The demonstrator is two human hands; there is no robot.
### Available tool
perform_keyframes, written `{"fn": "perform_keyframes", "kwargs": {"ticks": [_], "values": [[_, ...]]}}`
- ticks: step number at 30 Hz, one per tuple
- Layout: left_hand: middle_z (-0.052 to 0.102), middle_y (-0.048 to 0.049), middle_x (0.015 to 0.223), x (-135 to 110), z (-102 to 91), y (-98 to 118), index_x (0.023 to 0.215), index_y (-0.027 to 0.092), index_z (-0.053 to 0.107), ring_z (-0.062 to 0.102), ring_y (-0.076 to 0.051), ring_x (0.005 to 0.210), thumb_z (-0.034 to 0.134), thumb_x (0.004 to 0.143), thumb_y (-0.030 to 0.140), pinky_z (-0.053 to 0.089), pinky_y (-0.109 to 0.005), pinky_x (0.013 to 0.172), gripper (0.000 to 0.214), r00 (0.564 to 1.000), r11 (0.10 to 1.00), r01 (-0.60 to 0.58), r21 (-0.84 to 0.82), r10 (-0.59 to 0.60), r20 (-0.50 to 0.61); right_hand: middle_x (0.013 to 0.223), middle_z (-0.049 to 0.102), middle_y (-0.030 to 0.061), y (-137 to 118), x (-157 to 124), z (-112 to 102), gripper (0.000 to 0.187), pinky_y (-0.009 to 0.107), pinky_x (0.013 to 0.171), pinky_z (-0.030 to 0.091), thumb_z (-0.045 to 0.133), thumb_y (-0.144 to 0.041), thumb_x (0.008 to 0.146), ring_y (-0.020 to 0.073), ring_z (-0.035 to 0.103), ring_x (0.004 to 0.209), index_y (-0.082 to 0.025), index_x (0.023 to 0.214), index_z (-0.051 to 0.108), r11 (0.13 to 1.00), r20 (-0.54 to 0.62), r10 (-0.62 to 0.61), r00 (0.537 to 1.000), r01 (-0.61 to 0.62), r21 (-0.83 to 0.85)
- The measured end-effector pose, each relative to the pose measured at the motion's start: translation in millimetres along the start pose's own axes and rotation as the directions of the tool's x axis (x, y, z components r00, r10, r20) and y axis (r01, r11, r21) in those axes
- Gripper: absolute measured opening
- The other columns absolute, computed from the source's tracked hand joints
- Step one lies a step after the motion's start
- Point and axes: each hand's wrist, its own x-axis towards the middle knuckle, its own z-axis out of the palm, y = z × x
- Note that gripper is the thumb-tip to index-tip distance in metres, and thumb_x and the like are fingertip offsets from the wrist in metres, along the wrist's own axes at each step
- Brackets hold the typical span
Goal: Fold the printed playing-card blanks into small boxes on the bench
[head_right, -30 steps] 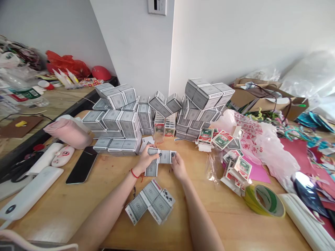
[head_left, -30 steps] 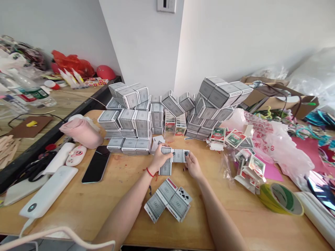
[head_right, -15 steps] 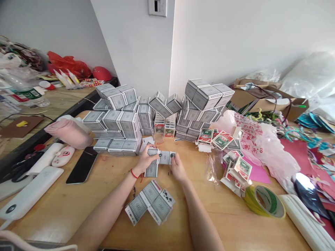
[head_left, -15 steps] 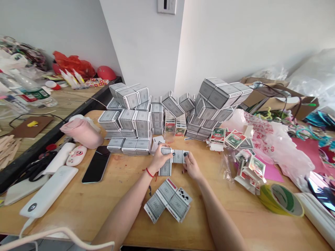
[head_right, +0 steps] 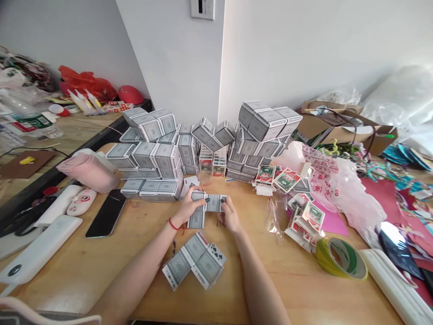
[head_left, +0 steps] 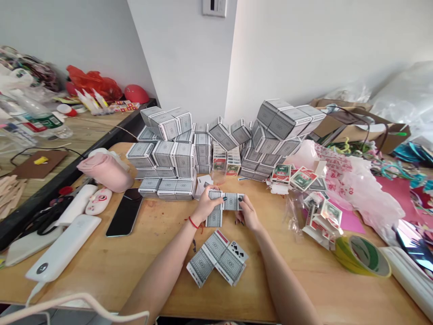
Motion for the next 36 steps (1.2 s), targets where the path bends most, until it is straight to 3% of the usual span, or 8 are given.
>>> {"fn": "perform_keyframes", "kwargs": {"ticks": [6, 19, 25, 30, 33, 36], "values": [[0.052, 0.0017, 0.083, 0, -0.5, 0, 0.09, 0.02, 0.046, 0.052, -0.009, 0.067, 0.064, 0.06, 0.02, 0.044, -0.021, 0.063, 0.034, 1.0, 1.0, -0.002, 0.027, 0.002, -0.024, 0.039, 0.032, -0.0158, 1, 1, 4, 0.026, 0.017, 0.03, 0.039, 0.043, -0.046, 0.08, 0.0051, 0.027, 0.027, -0.024, 0.08, 0.029, 0.999, 0.011, -0.014, 1.0, 0.015, -0.031], [0.052, 0.0007, 0.087, 0, -0.4, 0, 0.09, 0.019, 0.048, 0.052, -0.01, 0.073, 0.063, 0.06, 0.017, 0.044, -0.02, 0.065, 0.034, 0.999, 0.999, -0.03, 0.042, 0.032, -0.034, 0.044, 0.031, -0.015, 3, 1, 3, 0.029, 0.018, 0.032, 0.043, 0.044, -0.046, 0.079, 0.0045, 0.03, 0.03, -0.024, 0.076, 0.026, 0.998, 0.004, 0.041, 0.999, -0.041, -0.057], [0.056, -0.0016, 0.093, 0, -0.2, 1, 0.097, 0.019, 0.051, 0.054, -0.014, 0.084, 0.065, 0.062, 0.024, 0.044, -0.025, 0.073, 0.037, 0.998, 0.999, -0.052, 0.005, 0.052, -0.026, 0.045, 0.032, -0.0138, 1, 6, 6, 0.027, 0.018, 0.032, 0.041, 0.05, -0.044, 0.077, 0.0043, 0.027, 0.031, -0.023, 0.078, 0.033, 0.992, -0.033, -0.033, 0.999, 0.037, 0.122], [0.057, -0.0047, 0.106, -2, -0.5, 1, 0.112, 0.021, 0.049, 0.056, -0.017, 0.089, 0.058, 0.068, 0.027, 0.045, -0.03, 0.076, 0.045, 0.999, 0.985, -0.047, -0.168, 0.051, 0.018, 0.043, 0.037, -0.0117, -3, 9, 5, 0.026, 0.024, 0.038, 0.044, 0.052, -0.045, 0.075, 0.0058, 0.03, 0.029, -0.023, 0.084, 0.041, 0.958, -0.089, -0.065, 0.994, 0.087, 0.274], [0.06, -0.0051, 0.105, -2, -1.5, 0, 0.104, 0.018, 0.055, 0.056, -0.019, 0.094, 0.061, 0.065, 0.025, 0.044, -0.033, 0.082, 0.04, 0.992, 0.975, -0.109, -0.196, 0.12, 0.044, 0.048, 0.049, -0.0068, -4, 8, -1, 0.026, 0.023, 0.039, 0.042, 0.054, -0.045, 0.074, 0.0082, 0.041, 0.034, -0.022, 0.082, 0.043, 0.95, -0.12, -0.065, 0.991, 0.098, 0.296], [0.064, -0.0062, 0.093, -4, -1.8, 1, 0.09, 0.015, 0.061, 0.057, -0.021, 0.09, 0.064, 0.061, 0.023, 0.043, -0.036, 0.085, 0.031, 0.98, 0.978, -0.196, -0.069, 0.199, 0.033, 0.054, 0.055, -0.0038, -3, 7, -7, 0.028, 0.024, 0.04, 0.041, 0.056, -0.047, 0.072, 0.0086, 0.043, 0.036, -0.022, 0.077, 0.045, 0.946, -0.158, -0.069, 0.985, 0.115, 0.305]]}}
